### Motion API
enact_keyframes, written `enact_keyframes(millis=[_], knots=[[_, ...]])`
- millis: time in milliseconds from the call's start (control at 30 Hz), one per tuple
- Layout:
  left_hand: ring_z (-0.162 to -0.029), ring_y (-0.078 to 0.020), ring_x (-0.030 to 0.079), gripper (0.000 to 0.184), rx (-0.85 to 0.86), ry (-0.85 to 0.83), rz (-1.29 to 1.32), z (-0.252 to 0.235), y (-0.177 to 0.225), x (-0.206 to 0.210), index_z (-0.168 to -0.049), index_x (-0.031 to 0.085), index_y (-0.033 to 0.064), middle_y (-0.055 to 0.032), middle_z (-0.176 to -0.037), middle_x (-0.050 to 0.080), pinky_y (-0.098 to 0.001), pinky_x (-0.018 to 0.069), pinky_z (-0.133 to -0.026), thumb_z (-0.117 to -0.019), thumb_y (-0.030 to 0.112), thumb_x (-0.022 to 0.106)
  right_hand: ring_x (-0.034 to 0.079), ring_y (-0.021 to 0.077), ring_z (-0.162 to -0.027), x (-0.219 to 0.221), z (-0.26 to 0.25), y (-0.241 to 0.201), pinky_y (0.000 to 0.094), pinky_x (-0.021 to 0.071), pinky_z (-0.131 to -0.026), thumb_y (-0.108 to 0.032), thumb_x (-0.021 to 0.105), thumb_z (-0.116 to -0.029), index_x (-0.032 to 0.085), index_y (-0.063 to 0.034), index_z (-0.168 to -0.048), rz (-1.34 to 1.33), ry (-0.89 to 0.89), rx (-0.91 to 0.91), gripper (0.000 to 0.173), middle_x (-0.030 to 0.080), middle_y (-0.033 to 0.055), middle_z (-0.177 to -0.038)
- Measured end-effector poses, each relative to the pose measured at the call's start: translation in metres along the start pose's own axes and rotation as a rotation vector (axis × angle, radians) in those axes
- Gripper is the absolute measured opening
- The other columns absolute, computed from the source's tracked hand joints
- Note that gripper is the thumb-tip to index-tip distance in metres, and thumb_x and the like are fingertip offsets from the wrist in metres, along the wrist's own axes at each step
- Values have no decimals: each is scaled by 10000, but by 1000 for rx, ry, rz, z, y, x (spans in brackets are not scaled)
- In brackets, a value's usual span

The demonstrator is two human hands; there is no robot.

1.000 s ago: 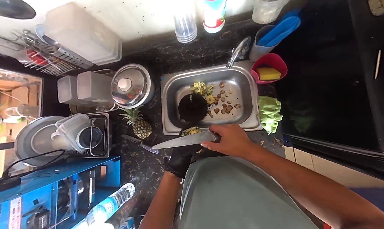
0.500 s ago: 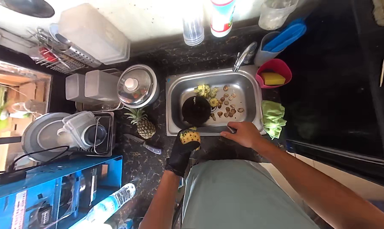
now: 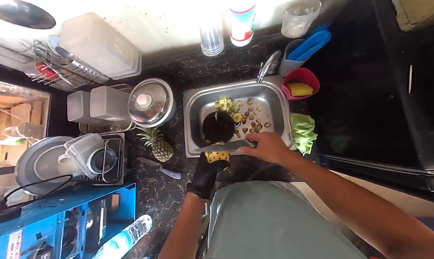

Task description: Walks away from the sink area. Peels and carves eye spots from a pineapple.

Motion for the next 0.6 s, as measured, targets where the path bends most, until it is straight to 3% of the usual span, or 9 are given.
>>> enact_keyframes(millis=[67, 167, 300, 400, 433, 467, 533, 600], knots=[[-1027, -321, 686, 920, 8, -77, 76, 0, 5, -8, -1411, 389, -22, -221, -1188, 648, -479, 607, -846, -617, 41, 850, 683, 377, -908, -1, -10, 45, 663, 511, -791, -894, 417, -848, 727, -106, -1032, 47, -34, 192, 866, 704, 166, -916], [-998, -262, 701, 803, 1, -126, 266, 3, 10, -12, -1331, 443, -3, -167, -1125, 680, -445, 600, -867, -637, 32, 847, 646, 357, -817, -3, -6, 72, 630, 485, -718, -910, 386, -843, 690, -83, -942, 37, -35, 324, 887, 649, 155, -824], [-1005, -268, 699, 724, -40, -77, 252, -3, 4, -4, -1298, 471, -31, -182, -1109, 679, -458, 594, -891, -676, 41, 834, 644, 290, -760, -2, 23, 11, 581, 514, -692, -822, 484, -886, 708, -110, -971, -164, 4, 119, 751, 646, 97, -787], [-994, -185, 708, 540, 8, 23, 111, 2, -10, 3, -1195, 613, 9, -99, -1068, 731, -393, 599, -896, -706, -9, 843, 670, 247, -716, -1, 40, -35, 541, 529, -652, -870, 490, -836, 720, -130, -967, -70, 138, -130, 786, 666, 60, -733], [-1032, -160, 688, 526, 45, 18, 29, 3, -21, -1, -1234, 606, 22, -77, -1109, 716, -368, 584, -925, -755, -3, 820, 656, 223, -685, -1, 42, -44, 501, 511, -623, -893, 460, -826, 703, -141, -937, -9, 181, -189, 799, 644, 39, -698], [-1066, -159, 669, 525, 74, 6, -52, 2, -35, -9, -1280, 601, 15, -82, -1152, 696, -363, 572, -946, -794, 16, 799, 647, 206, -664, -2, 42, -49, 476, 502, -606, -908, 441, -820, 693, -150, -912, 34, 207, -225, 804, 631, 24, -676], [-1075, -181, 669, 543, 108, -10, -76, 3, -42, -10, -1286, 614, 20, -103, -1168, 693, -386, 574, -944, -782, 26, 814, 649, 206, -670, -2, 40, -50, 472, 502, -614, -916, 426, -817, 683, -152, -903, 80, 208, -243, 811, 629, 24, -676], [-1043, -151, 696, 501, 167, -22, -69, 9, -18, 4, -1206, 660, 45, -61, -1111, 733, -366, 586, -927, -744, 38, 853, 658, 220, -681, -3, 36, -38, 484, 511, -623, -916, 417, -820, 690, -140, -909, 102, 223, -234, 827, 637, 38, -683]])
Point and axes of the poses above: each hand's wrist, its own z-axis away from the middle knuckle, its own x-axis out of the palm, y = z × x, the point moved 3 cm from there along -z, towards the middle knuckle
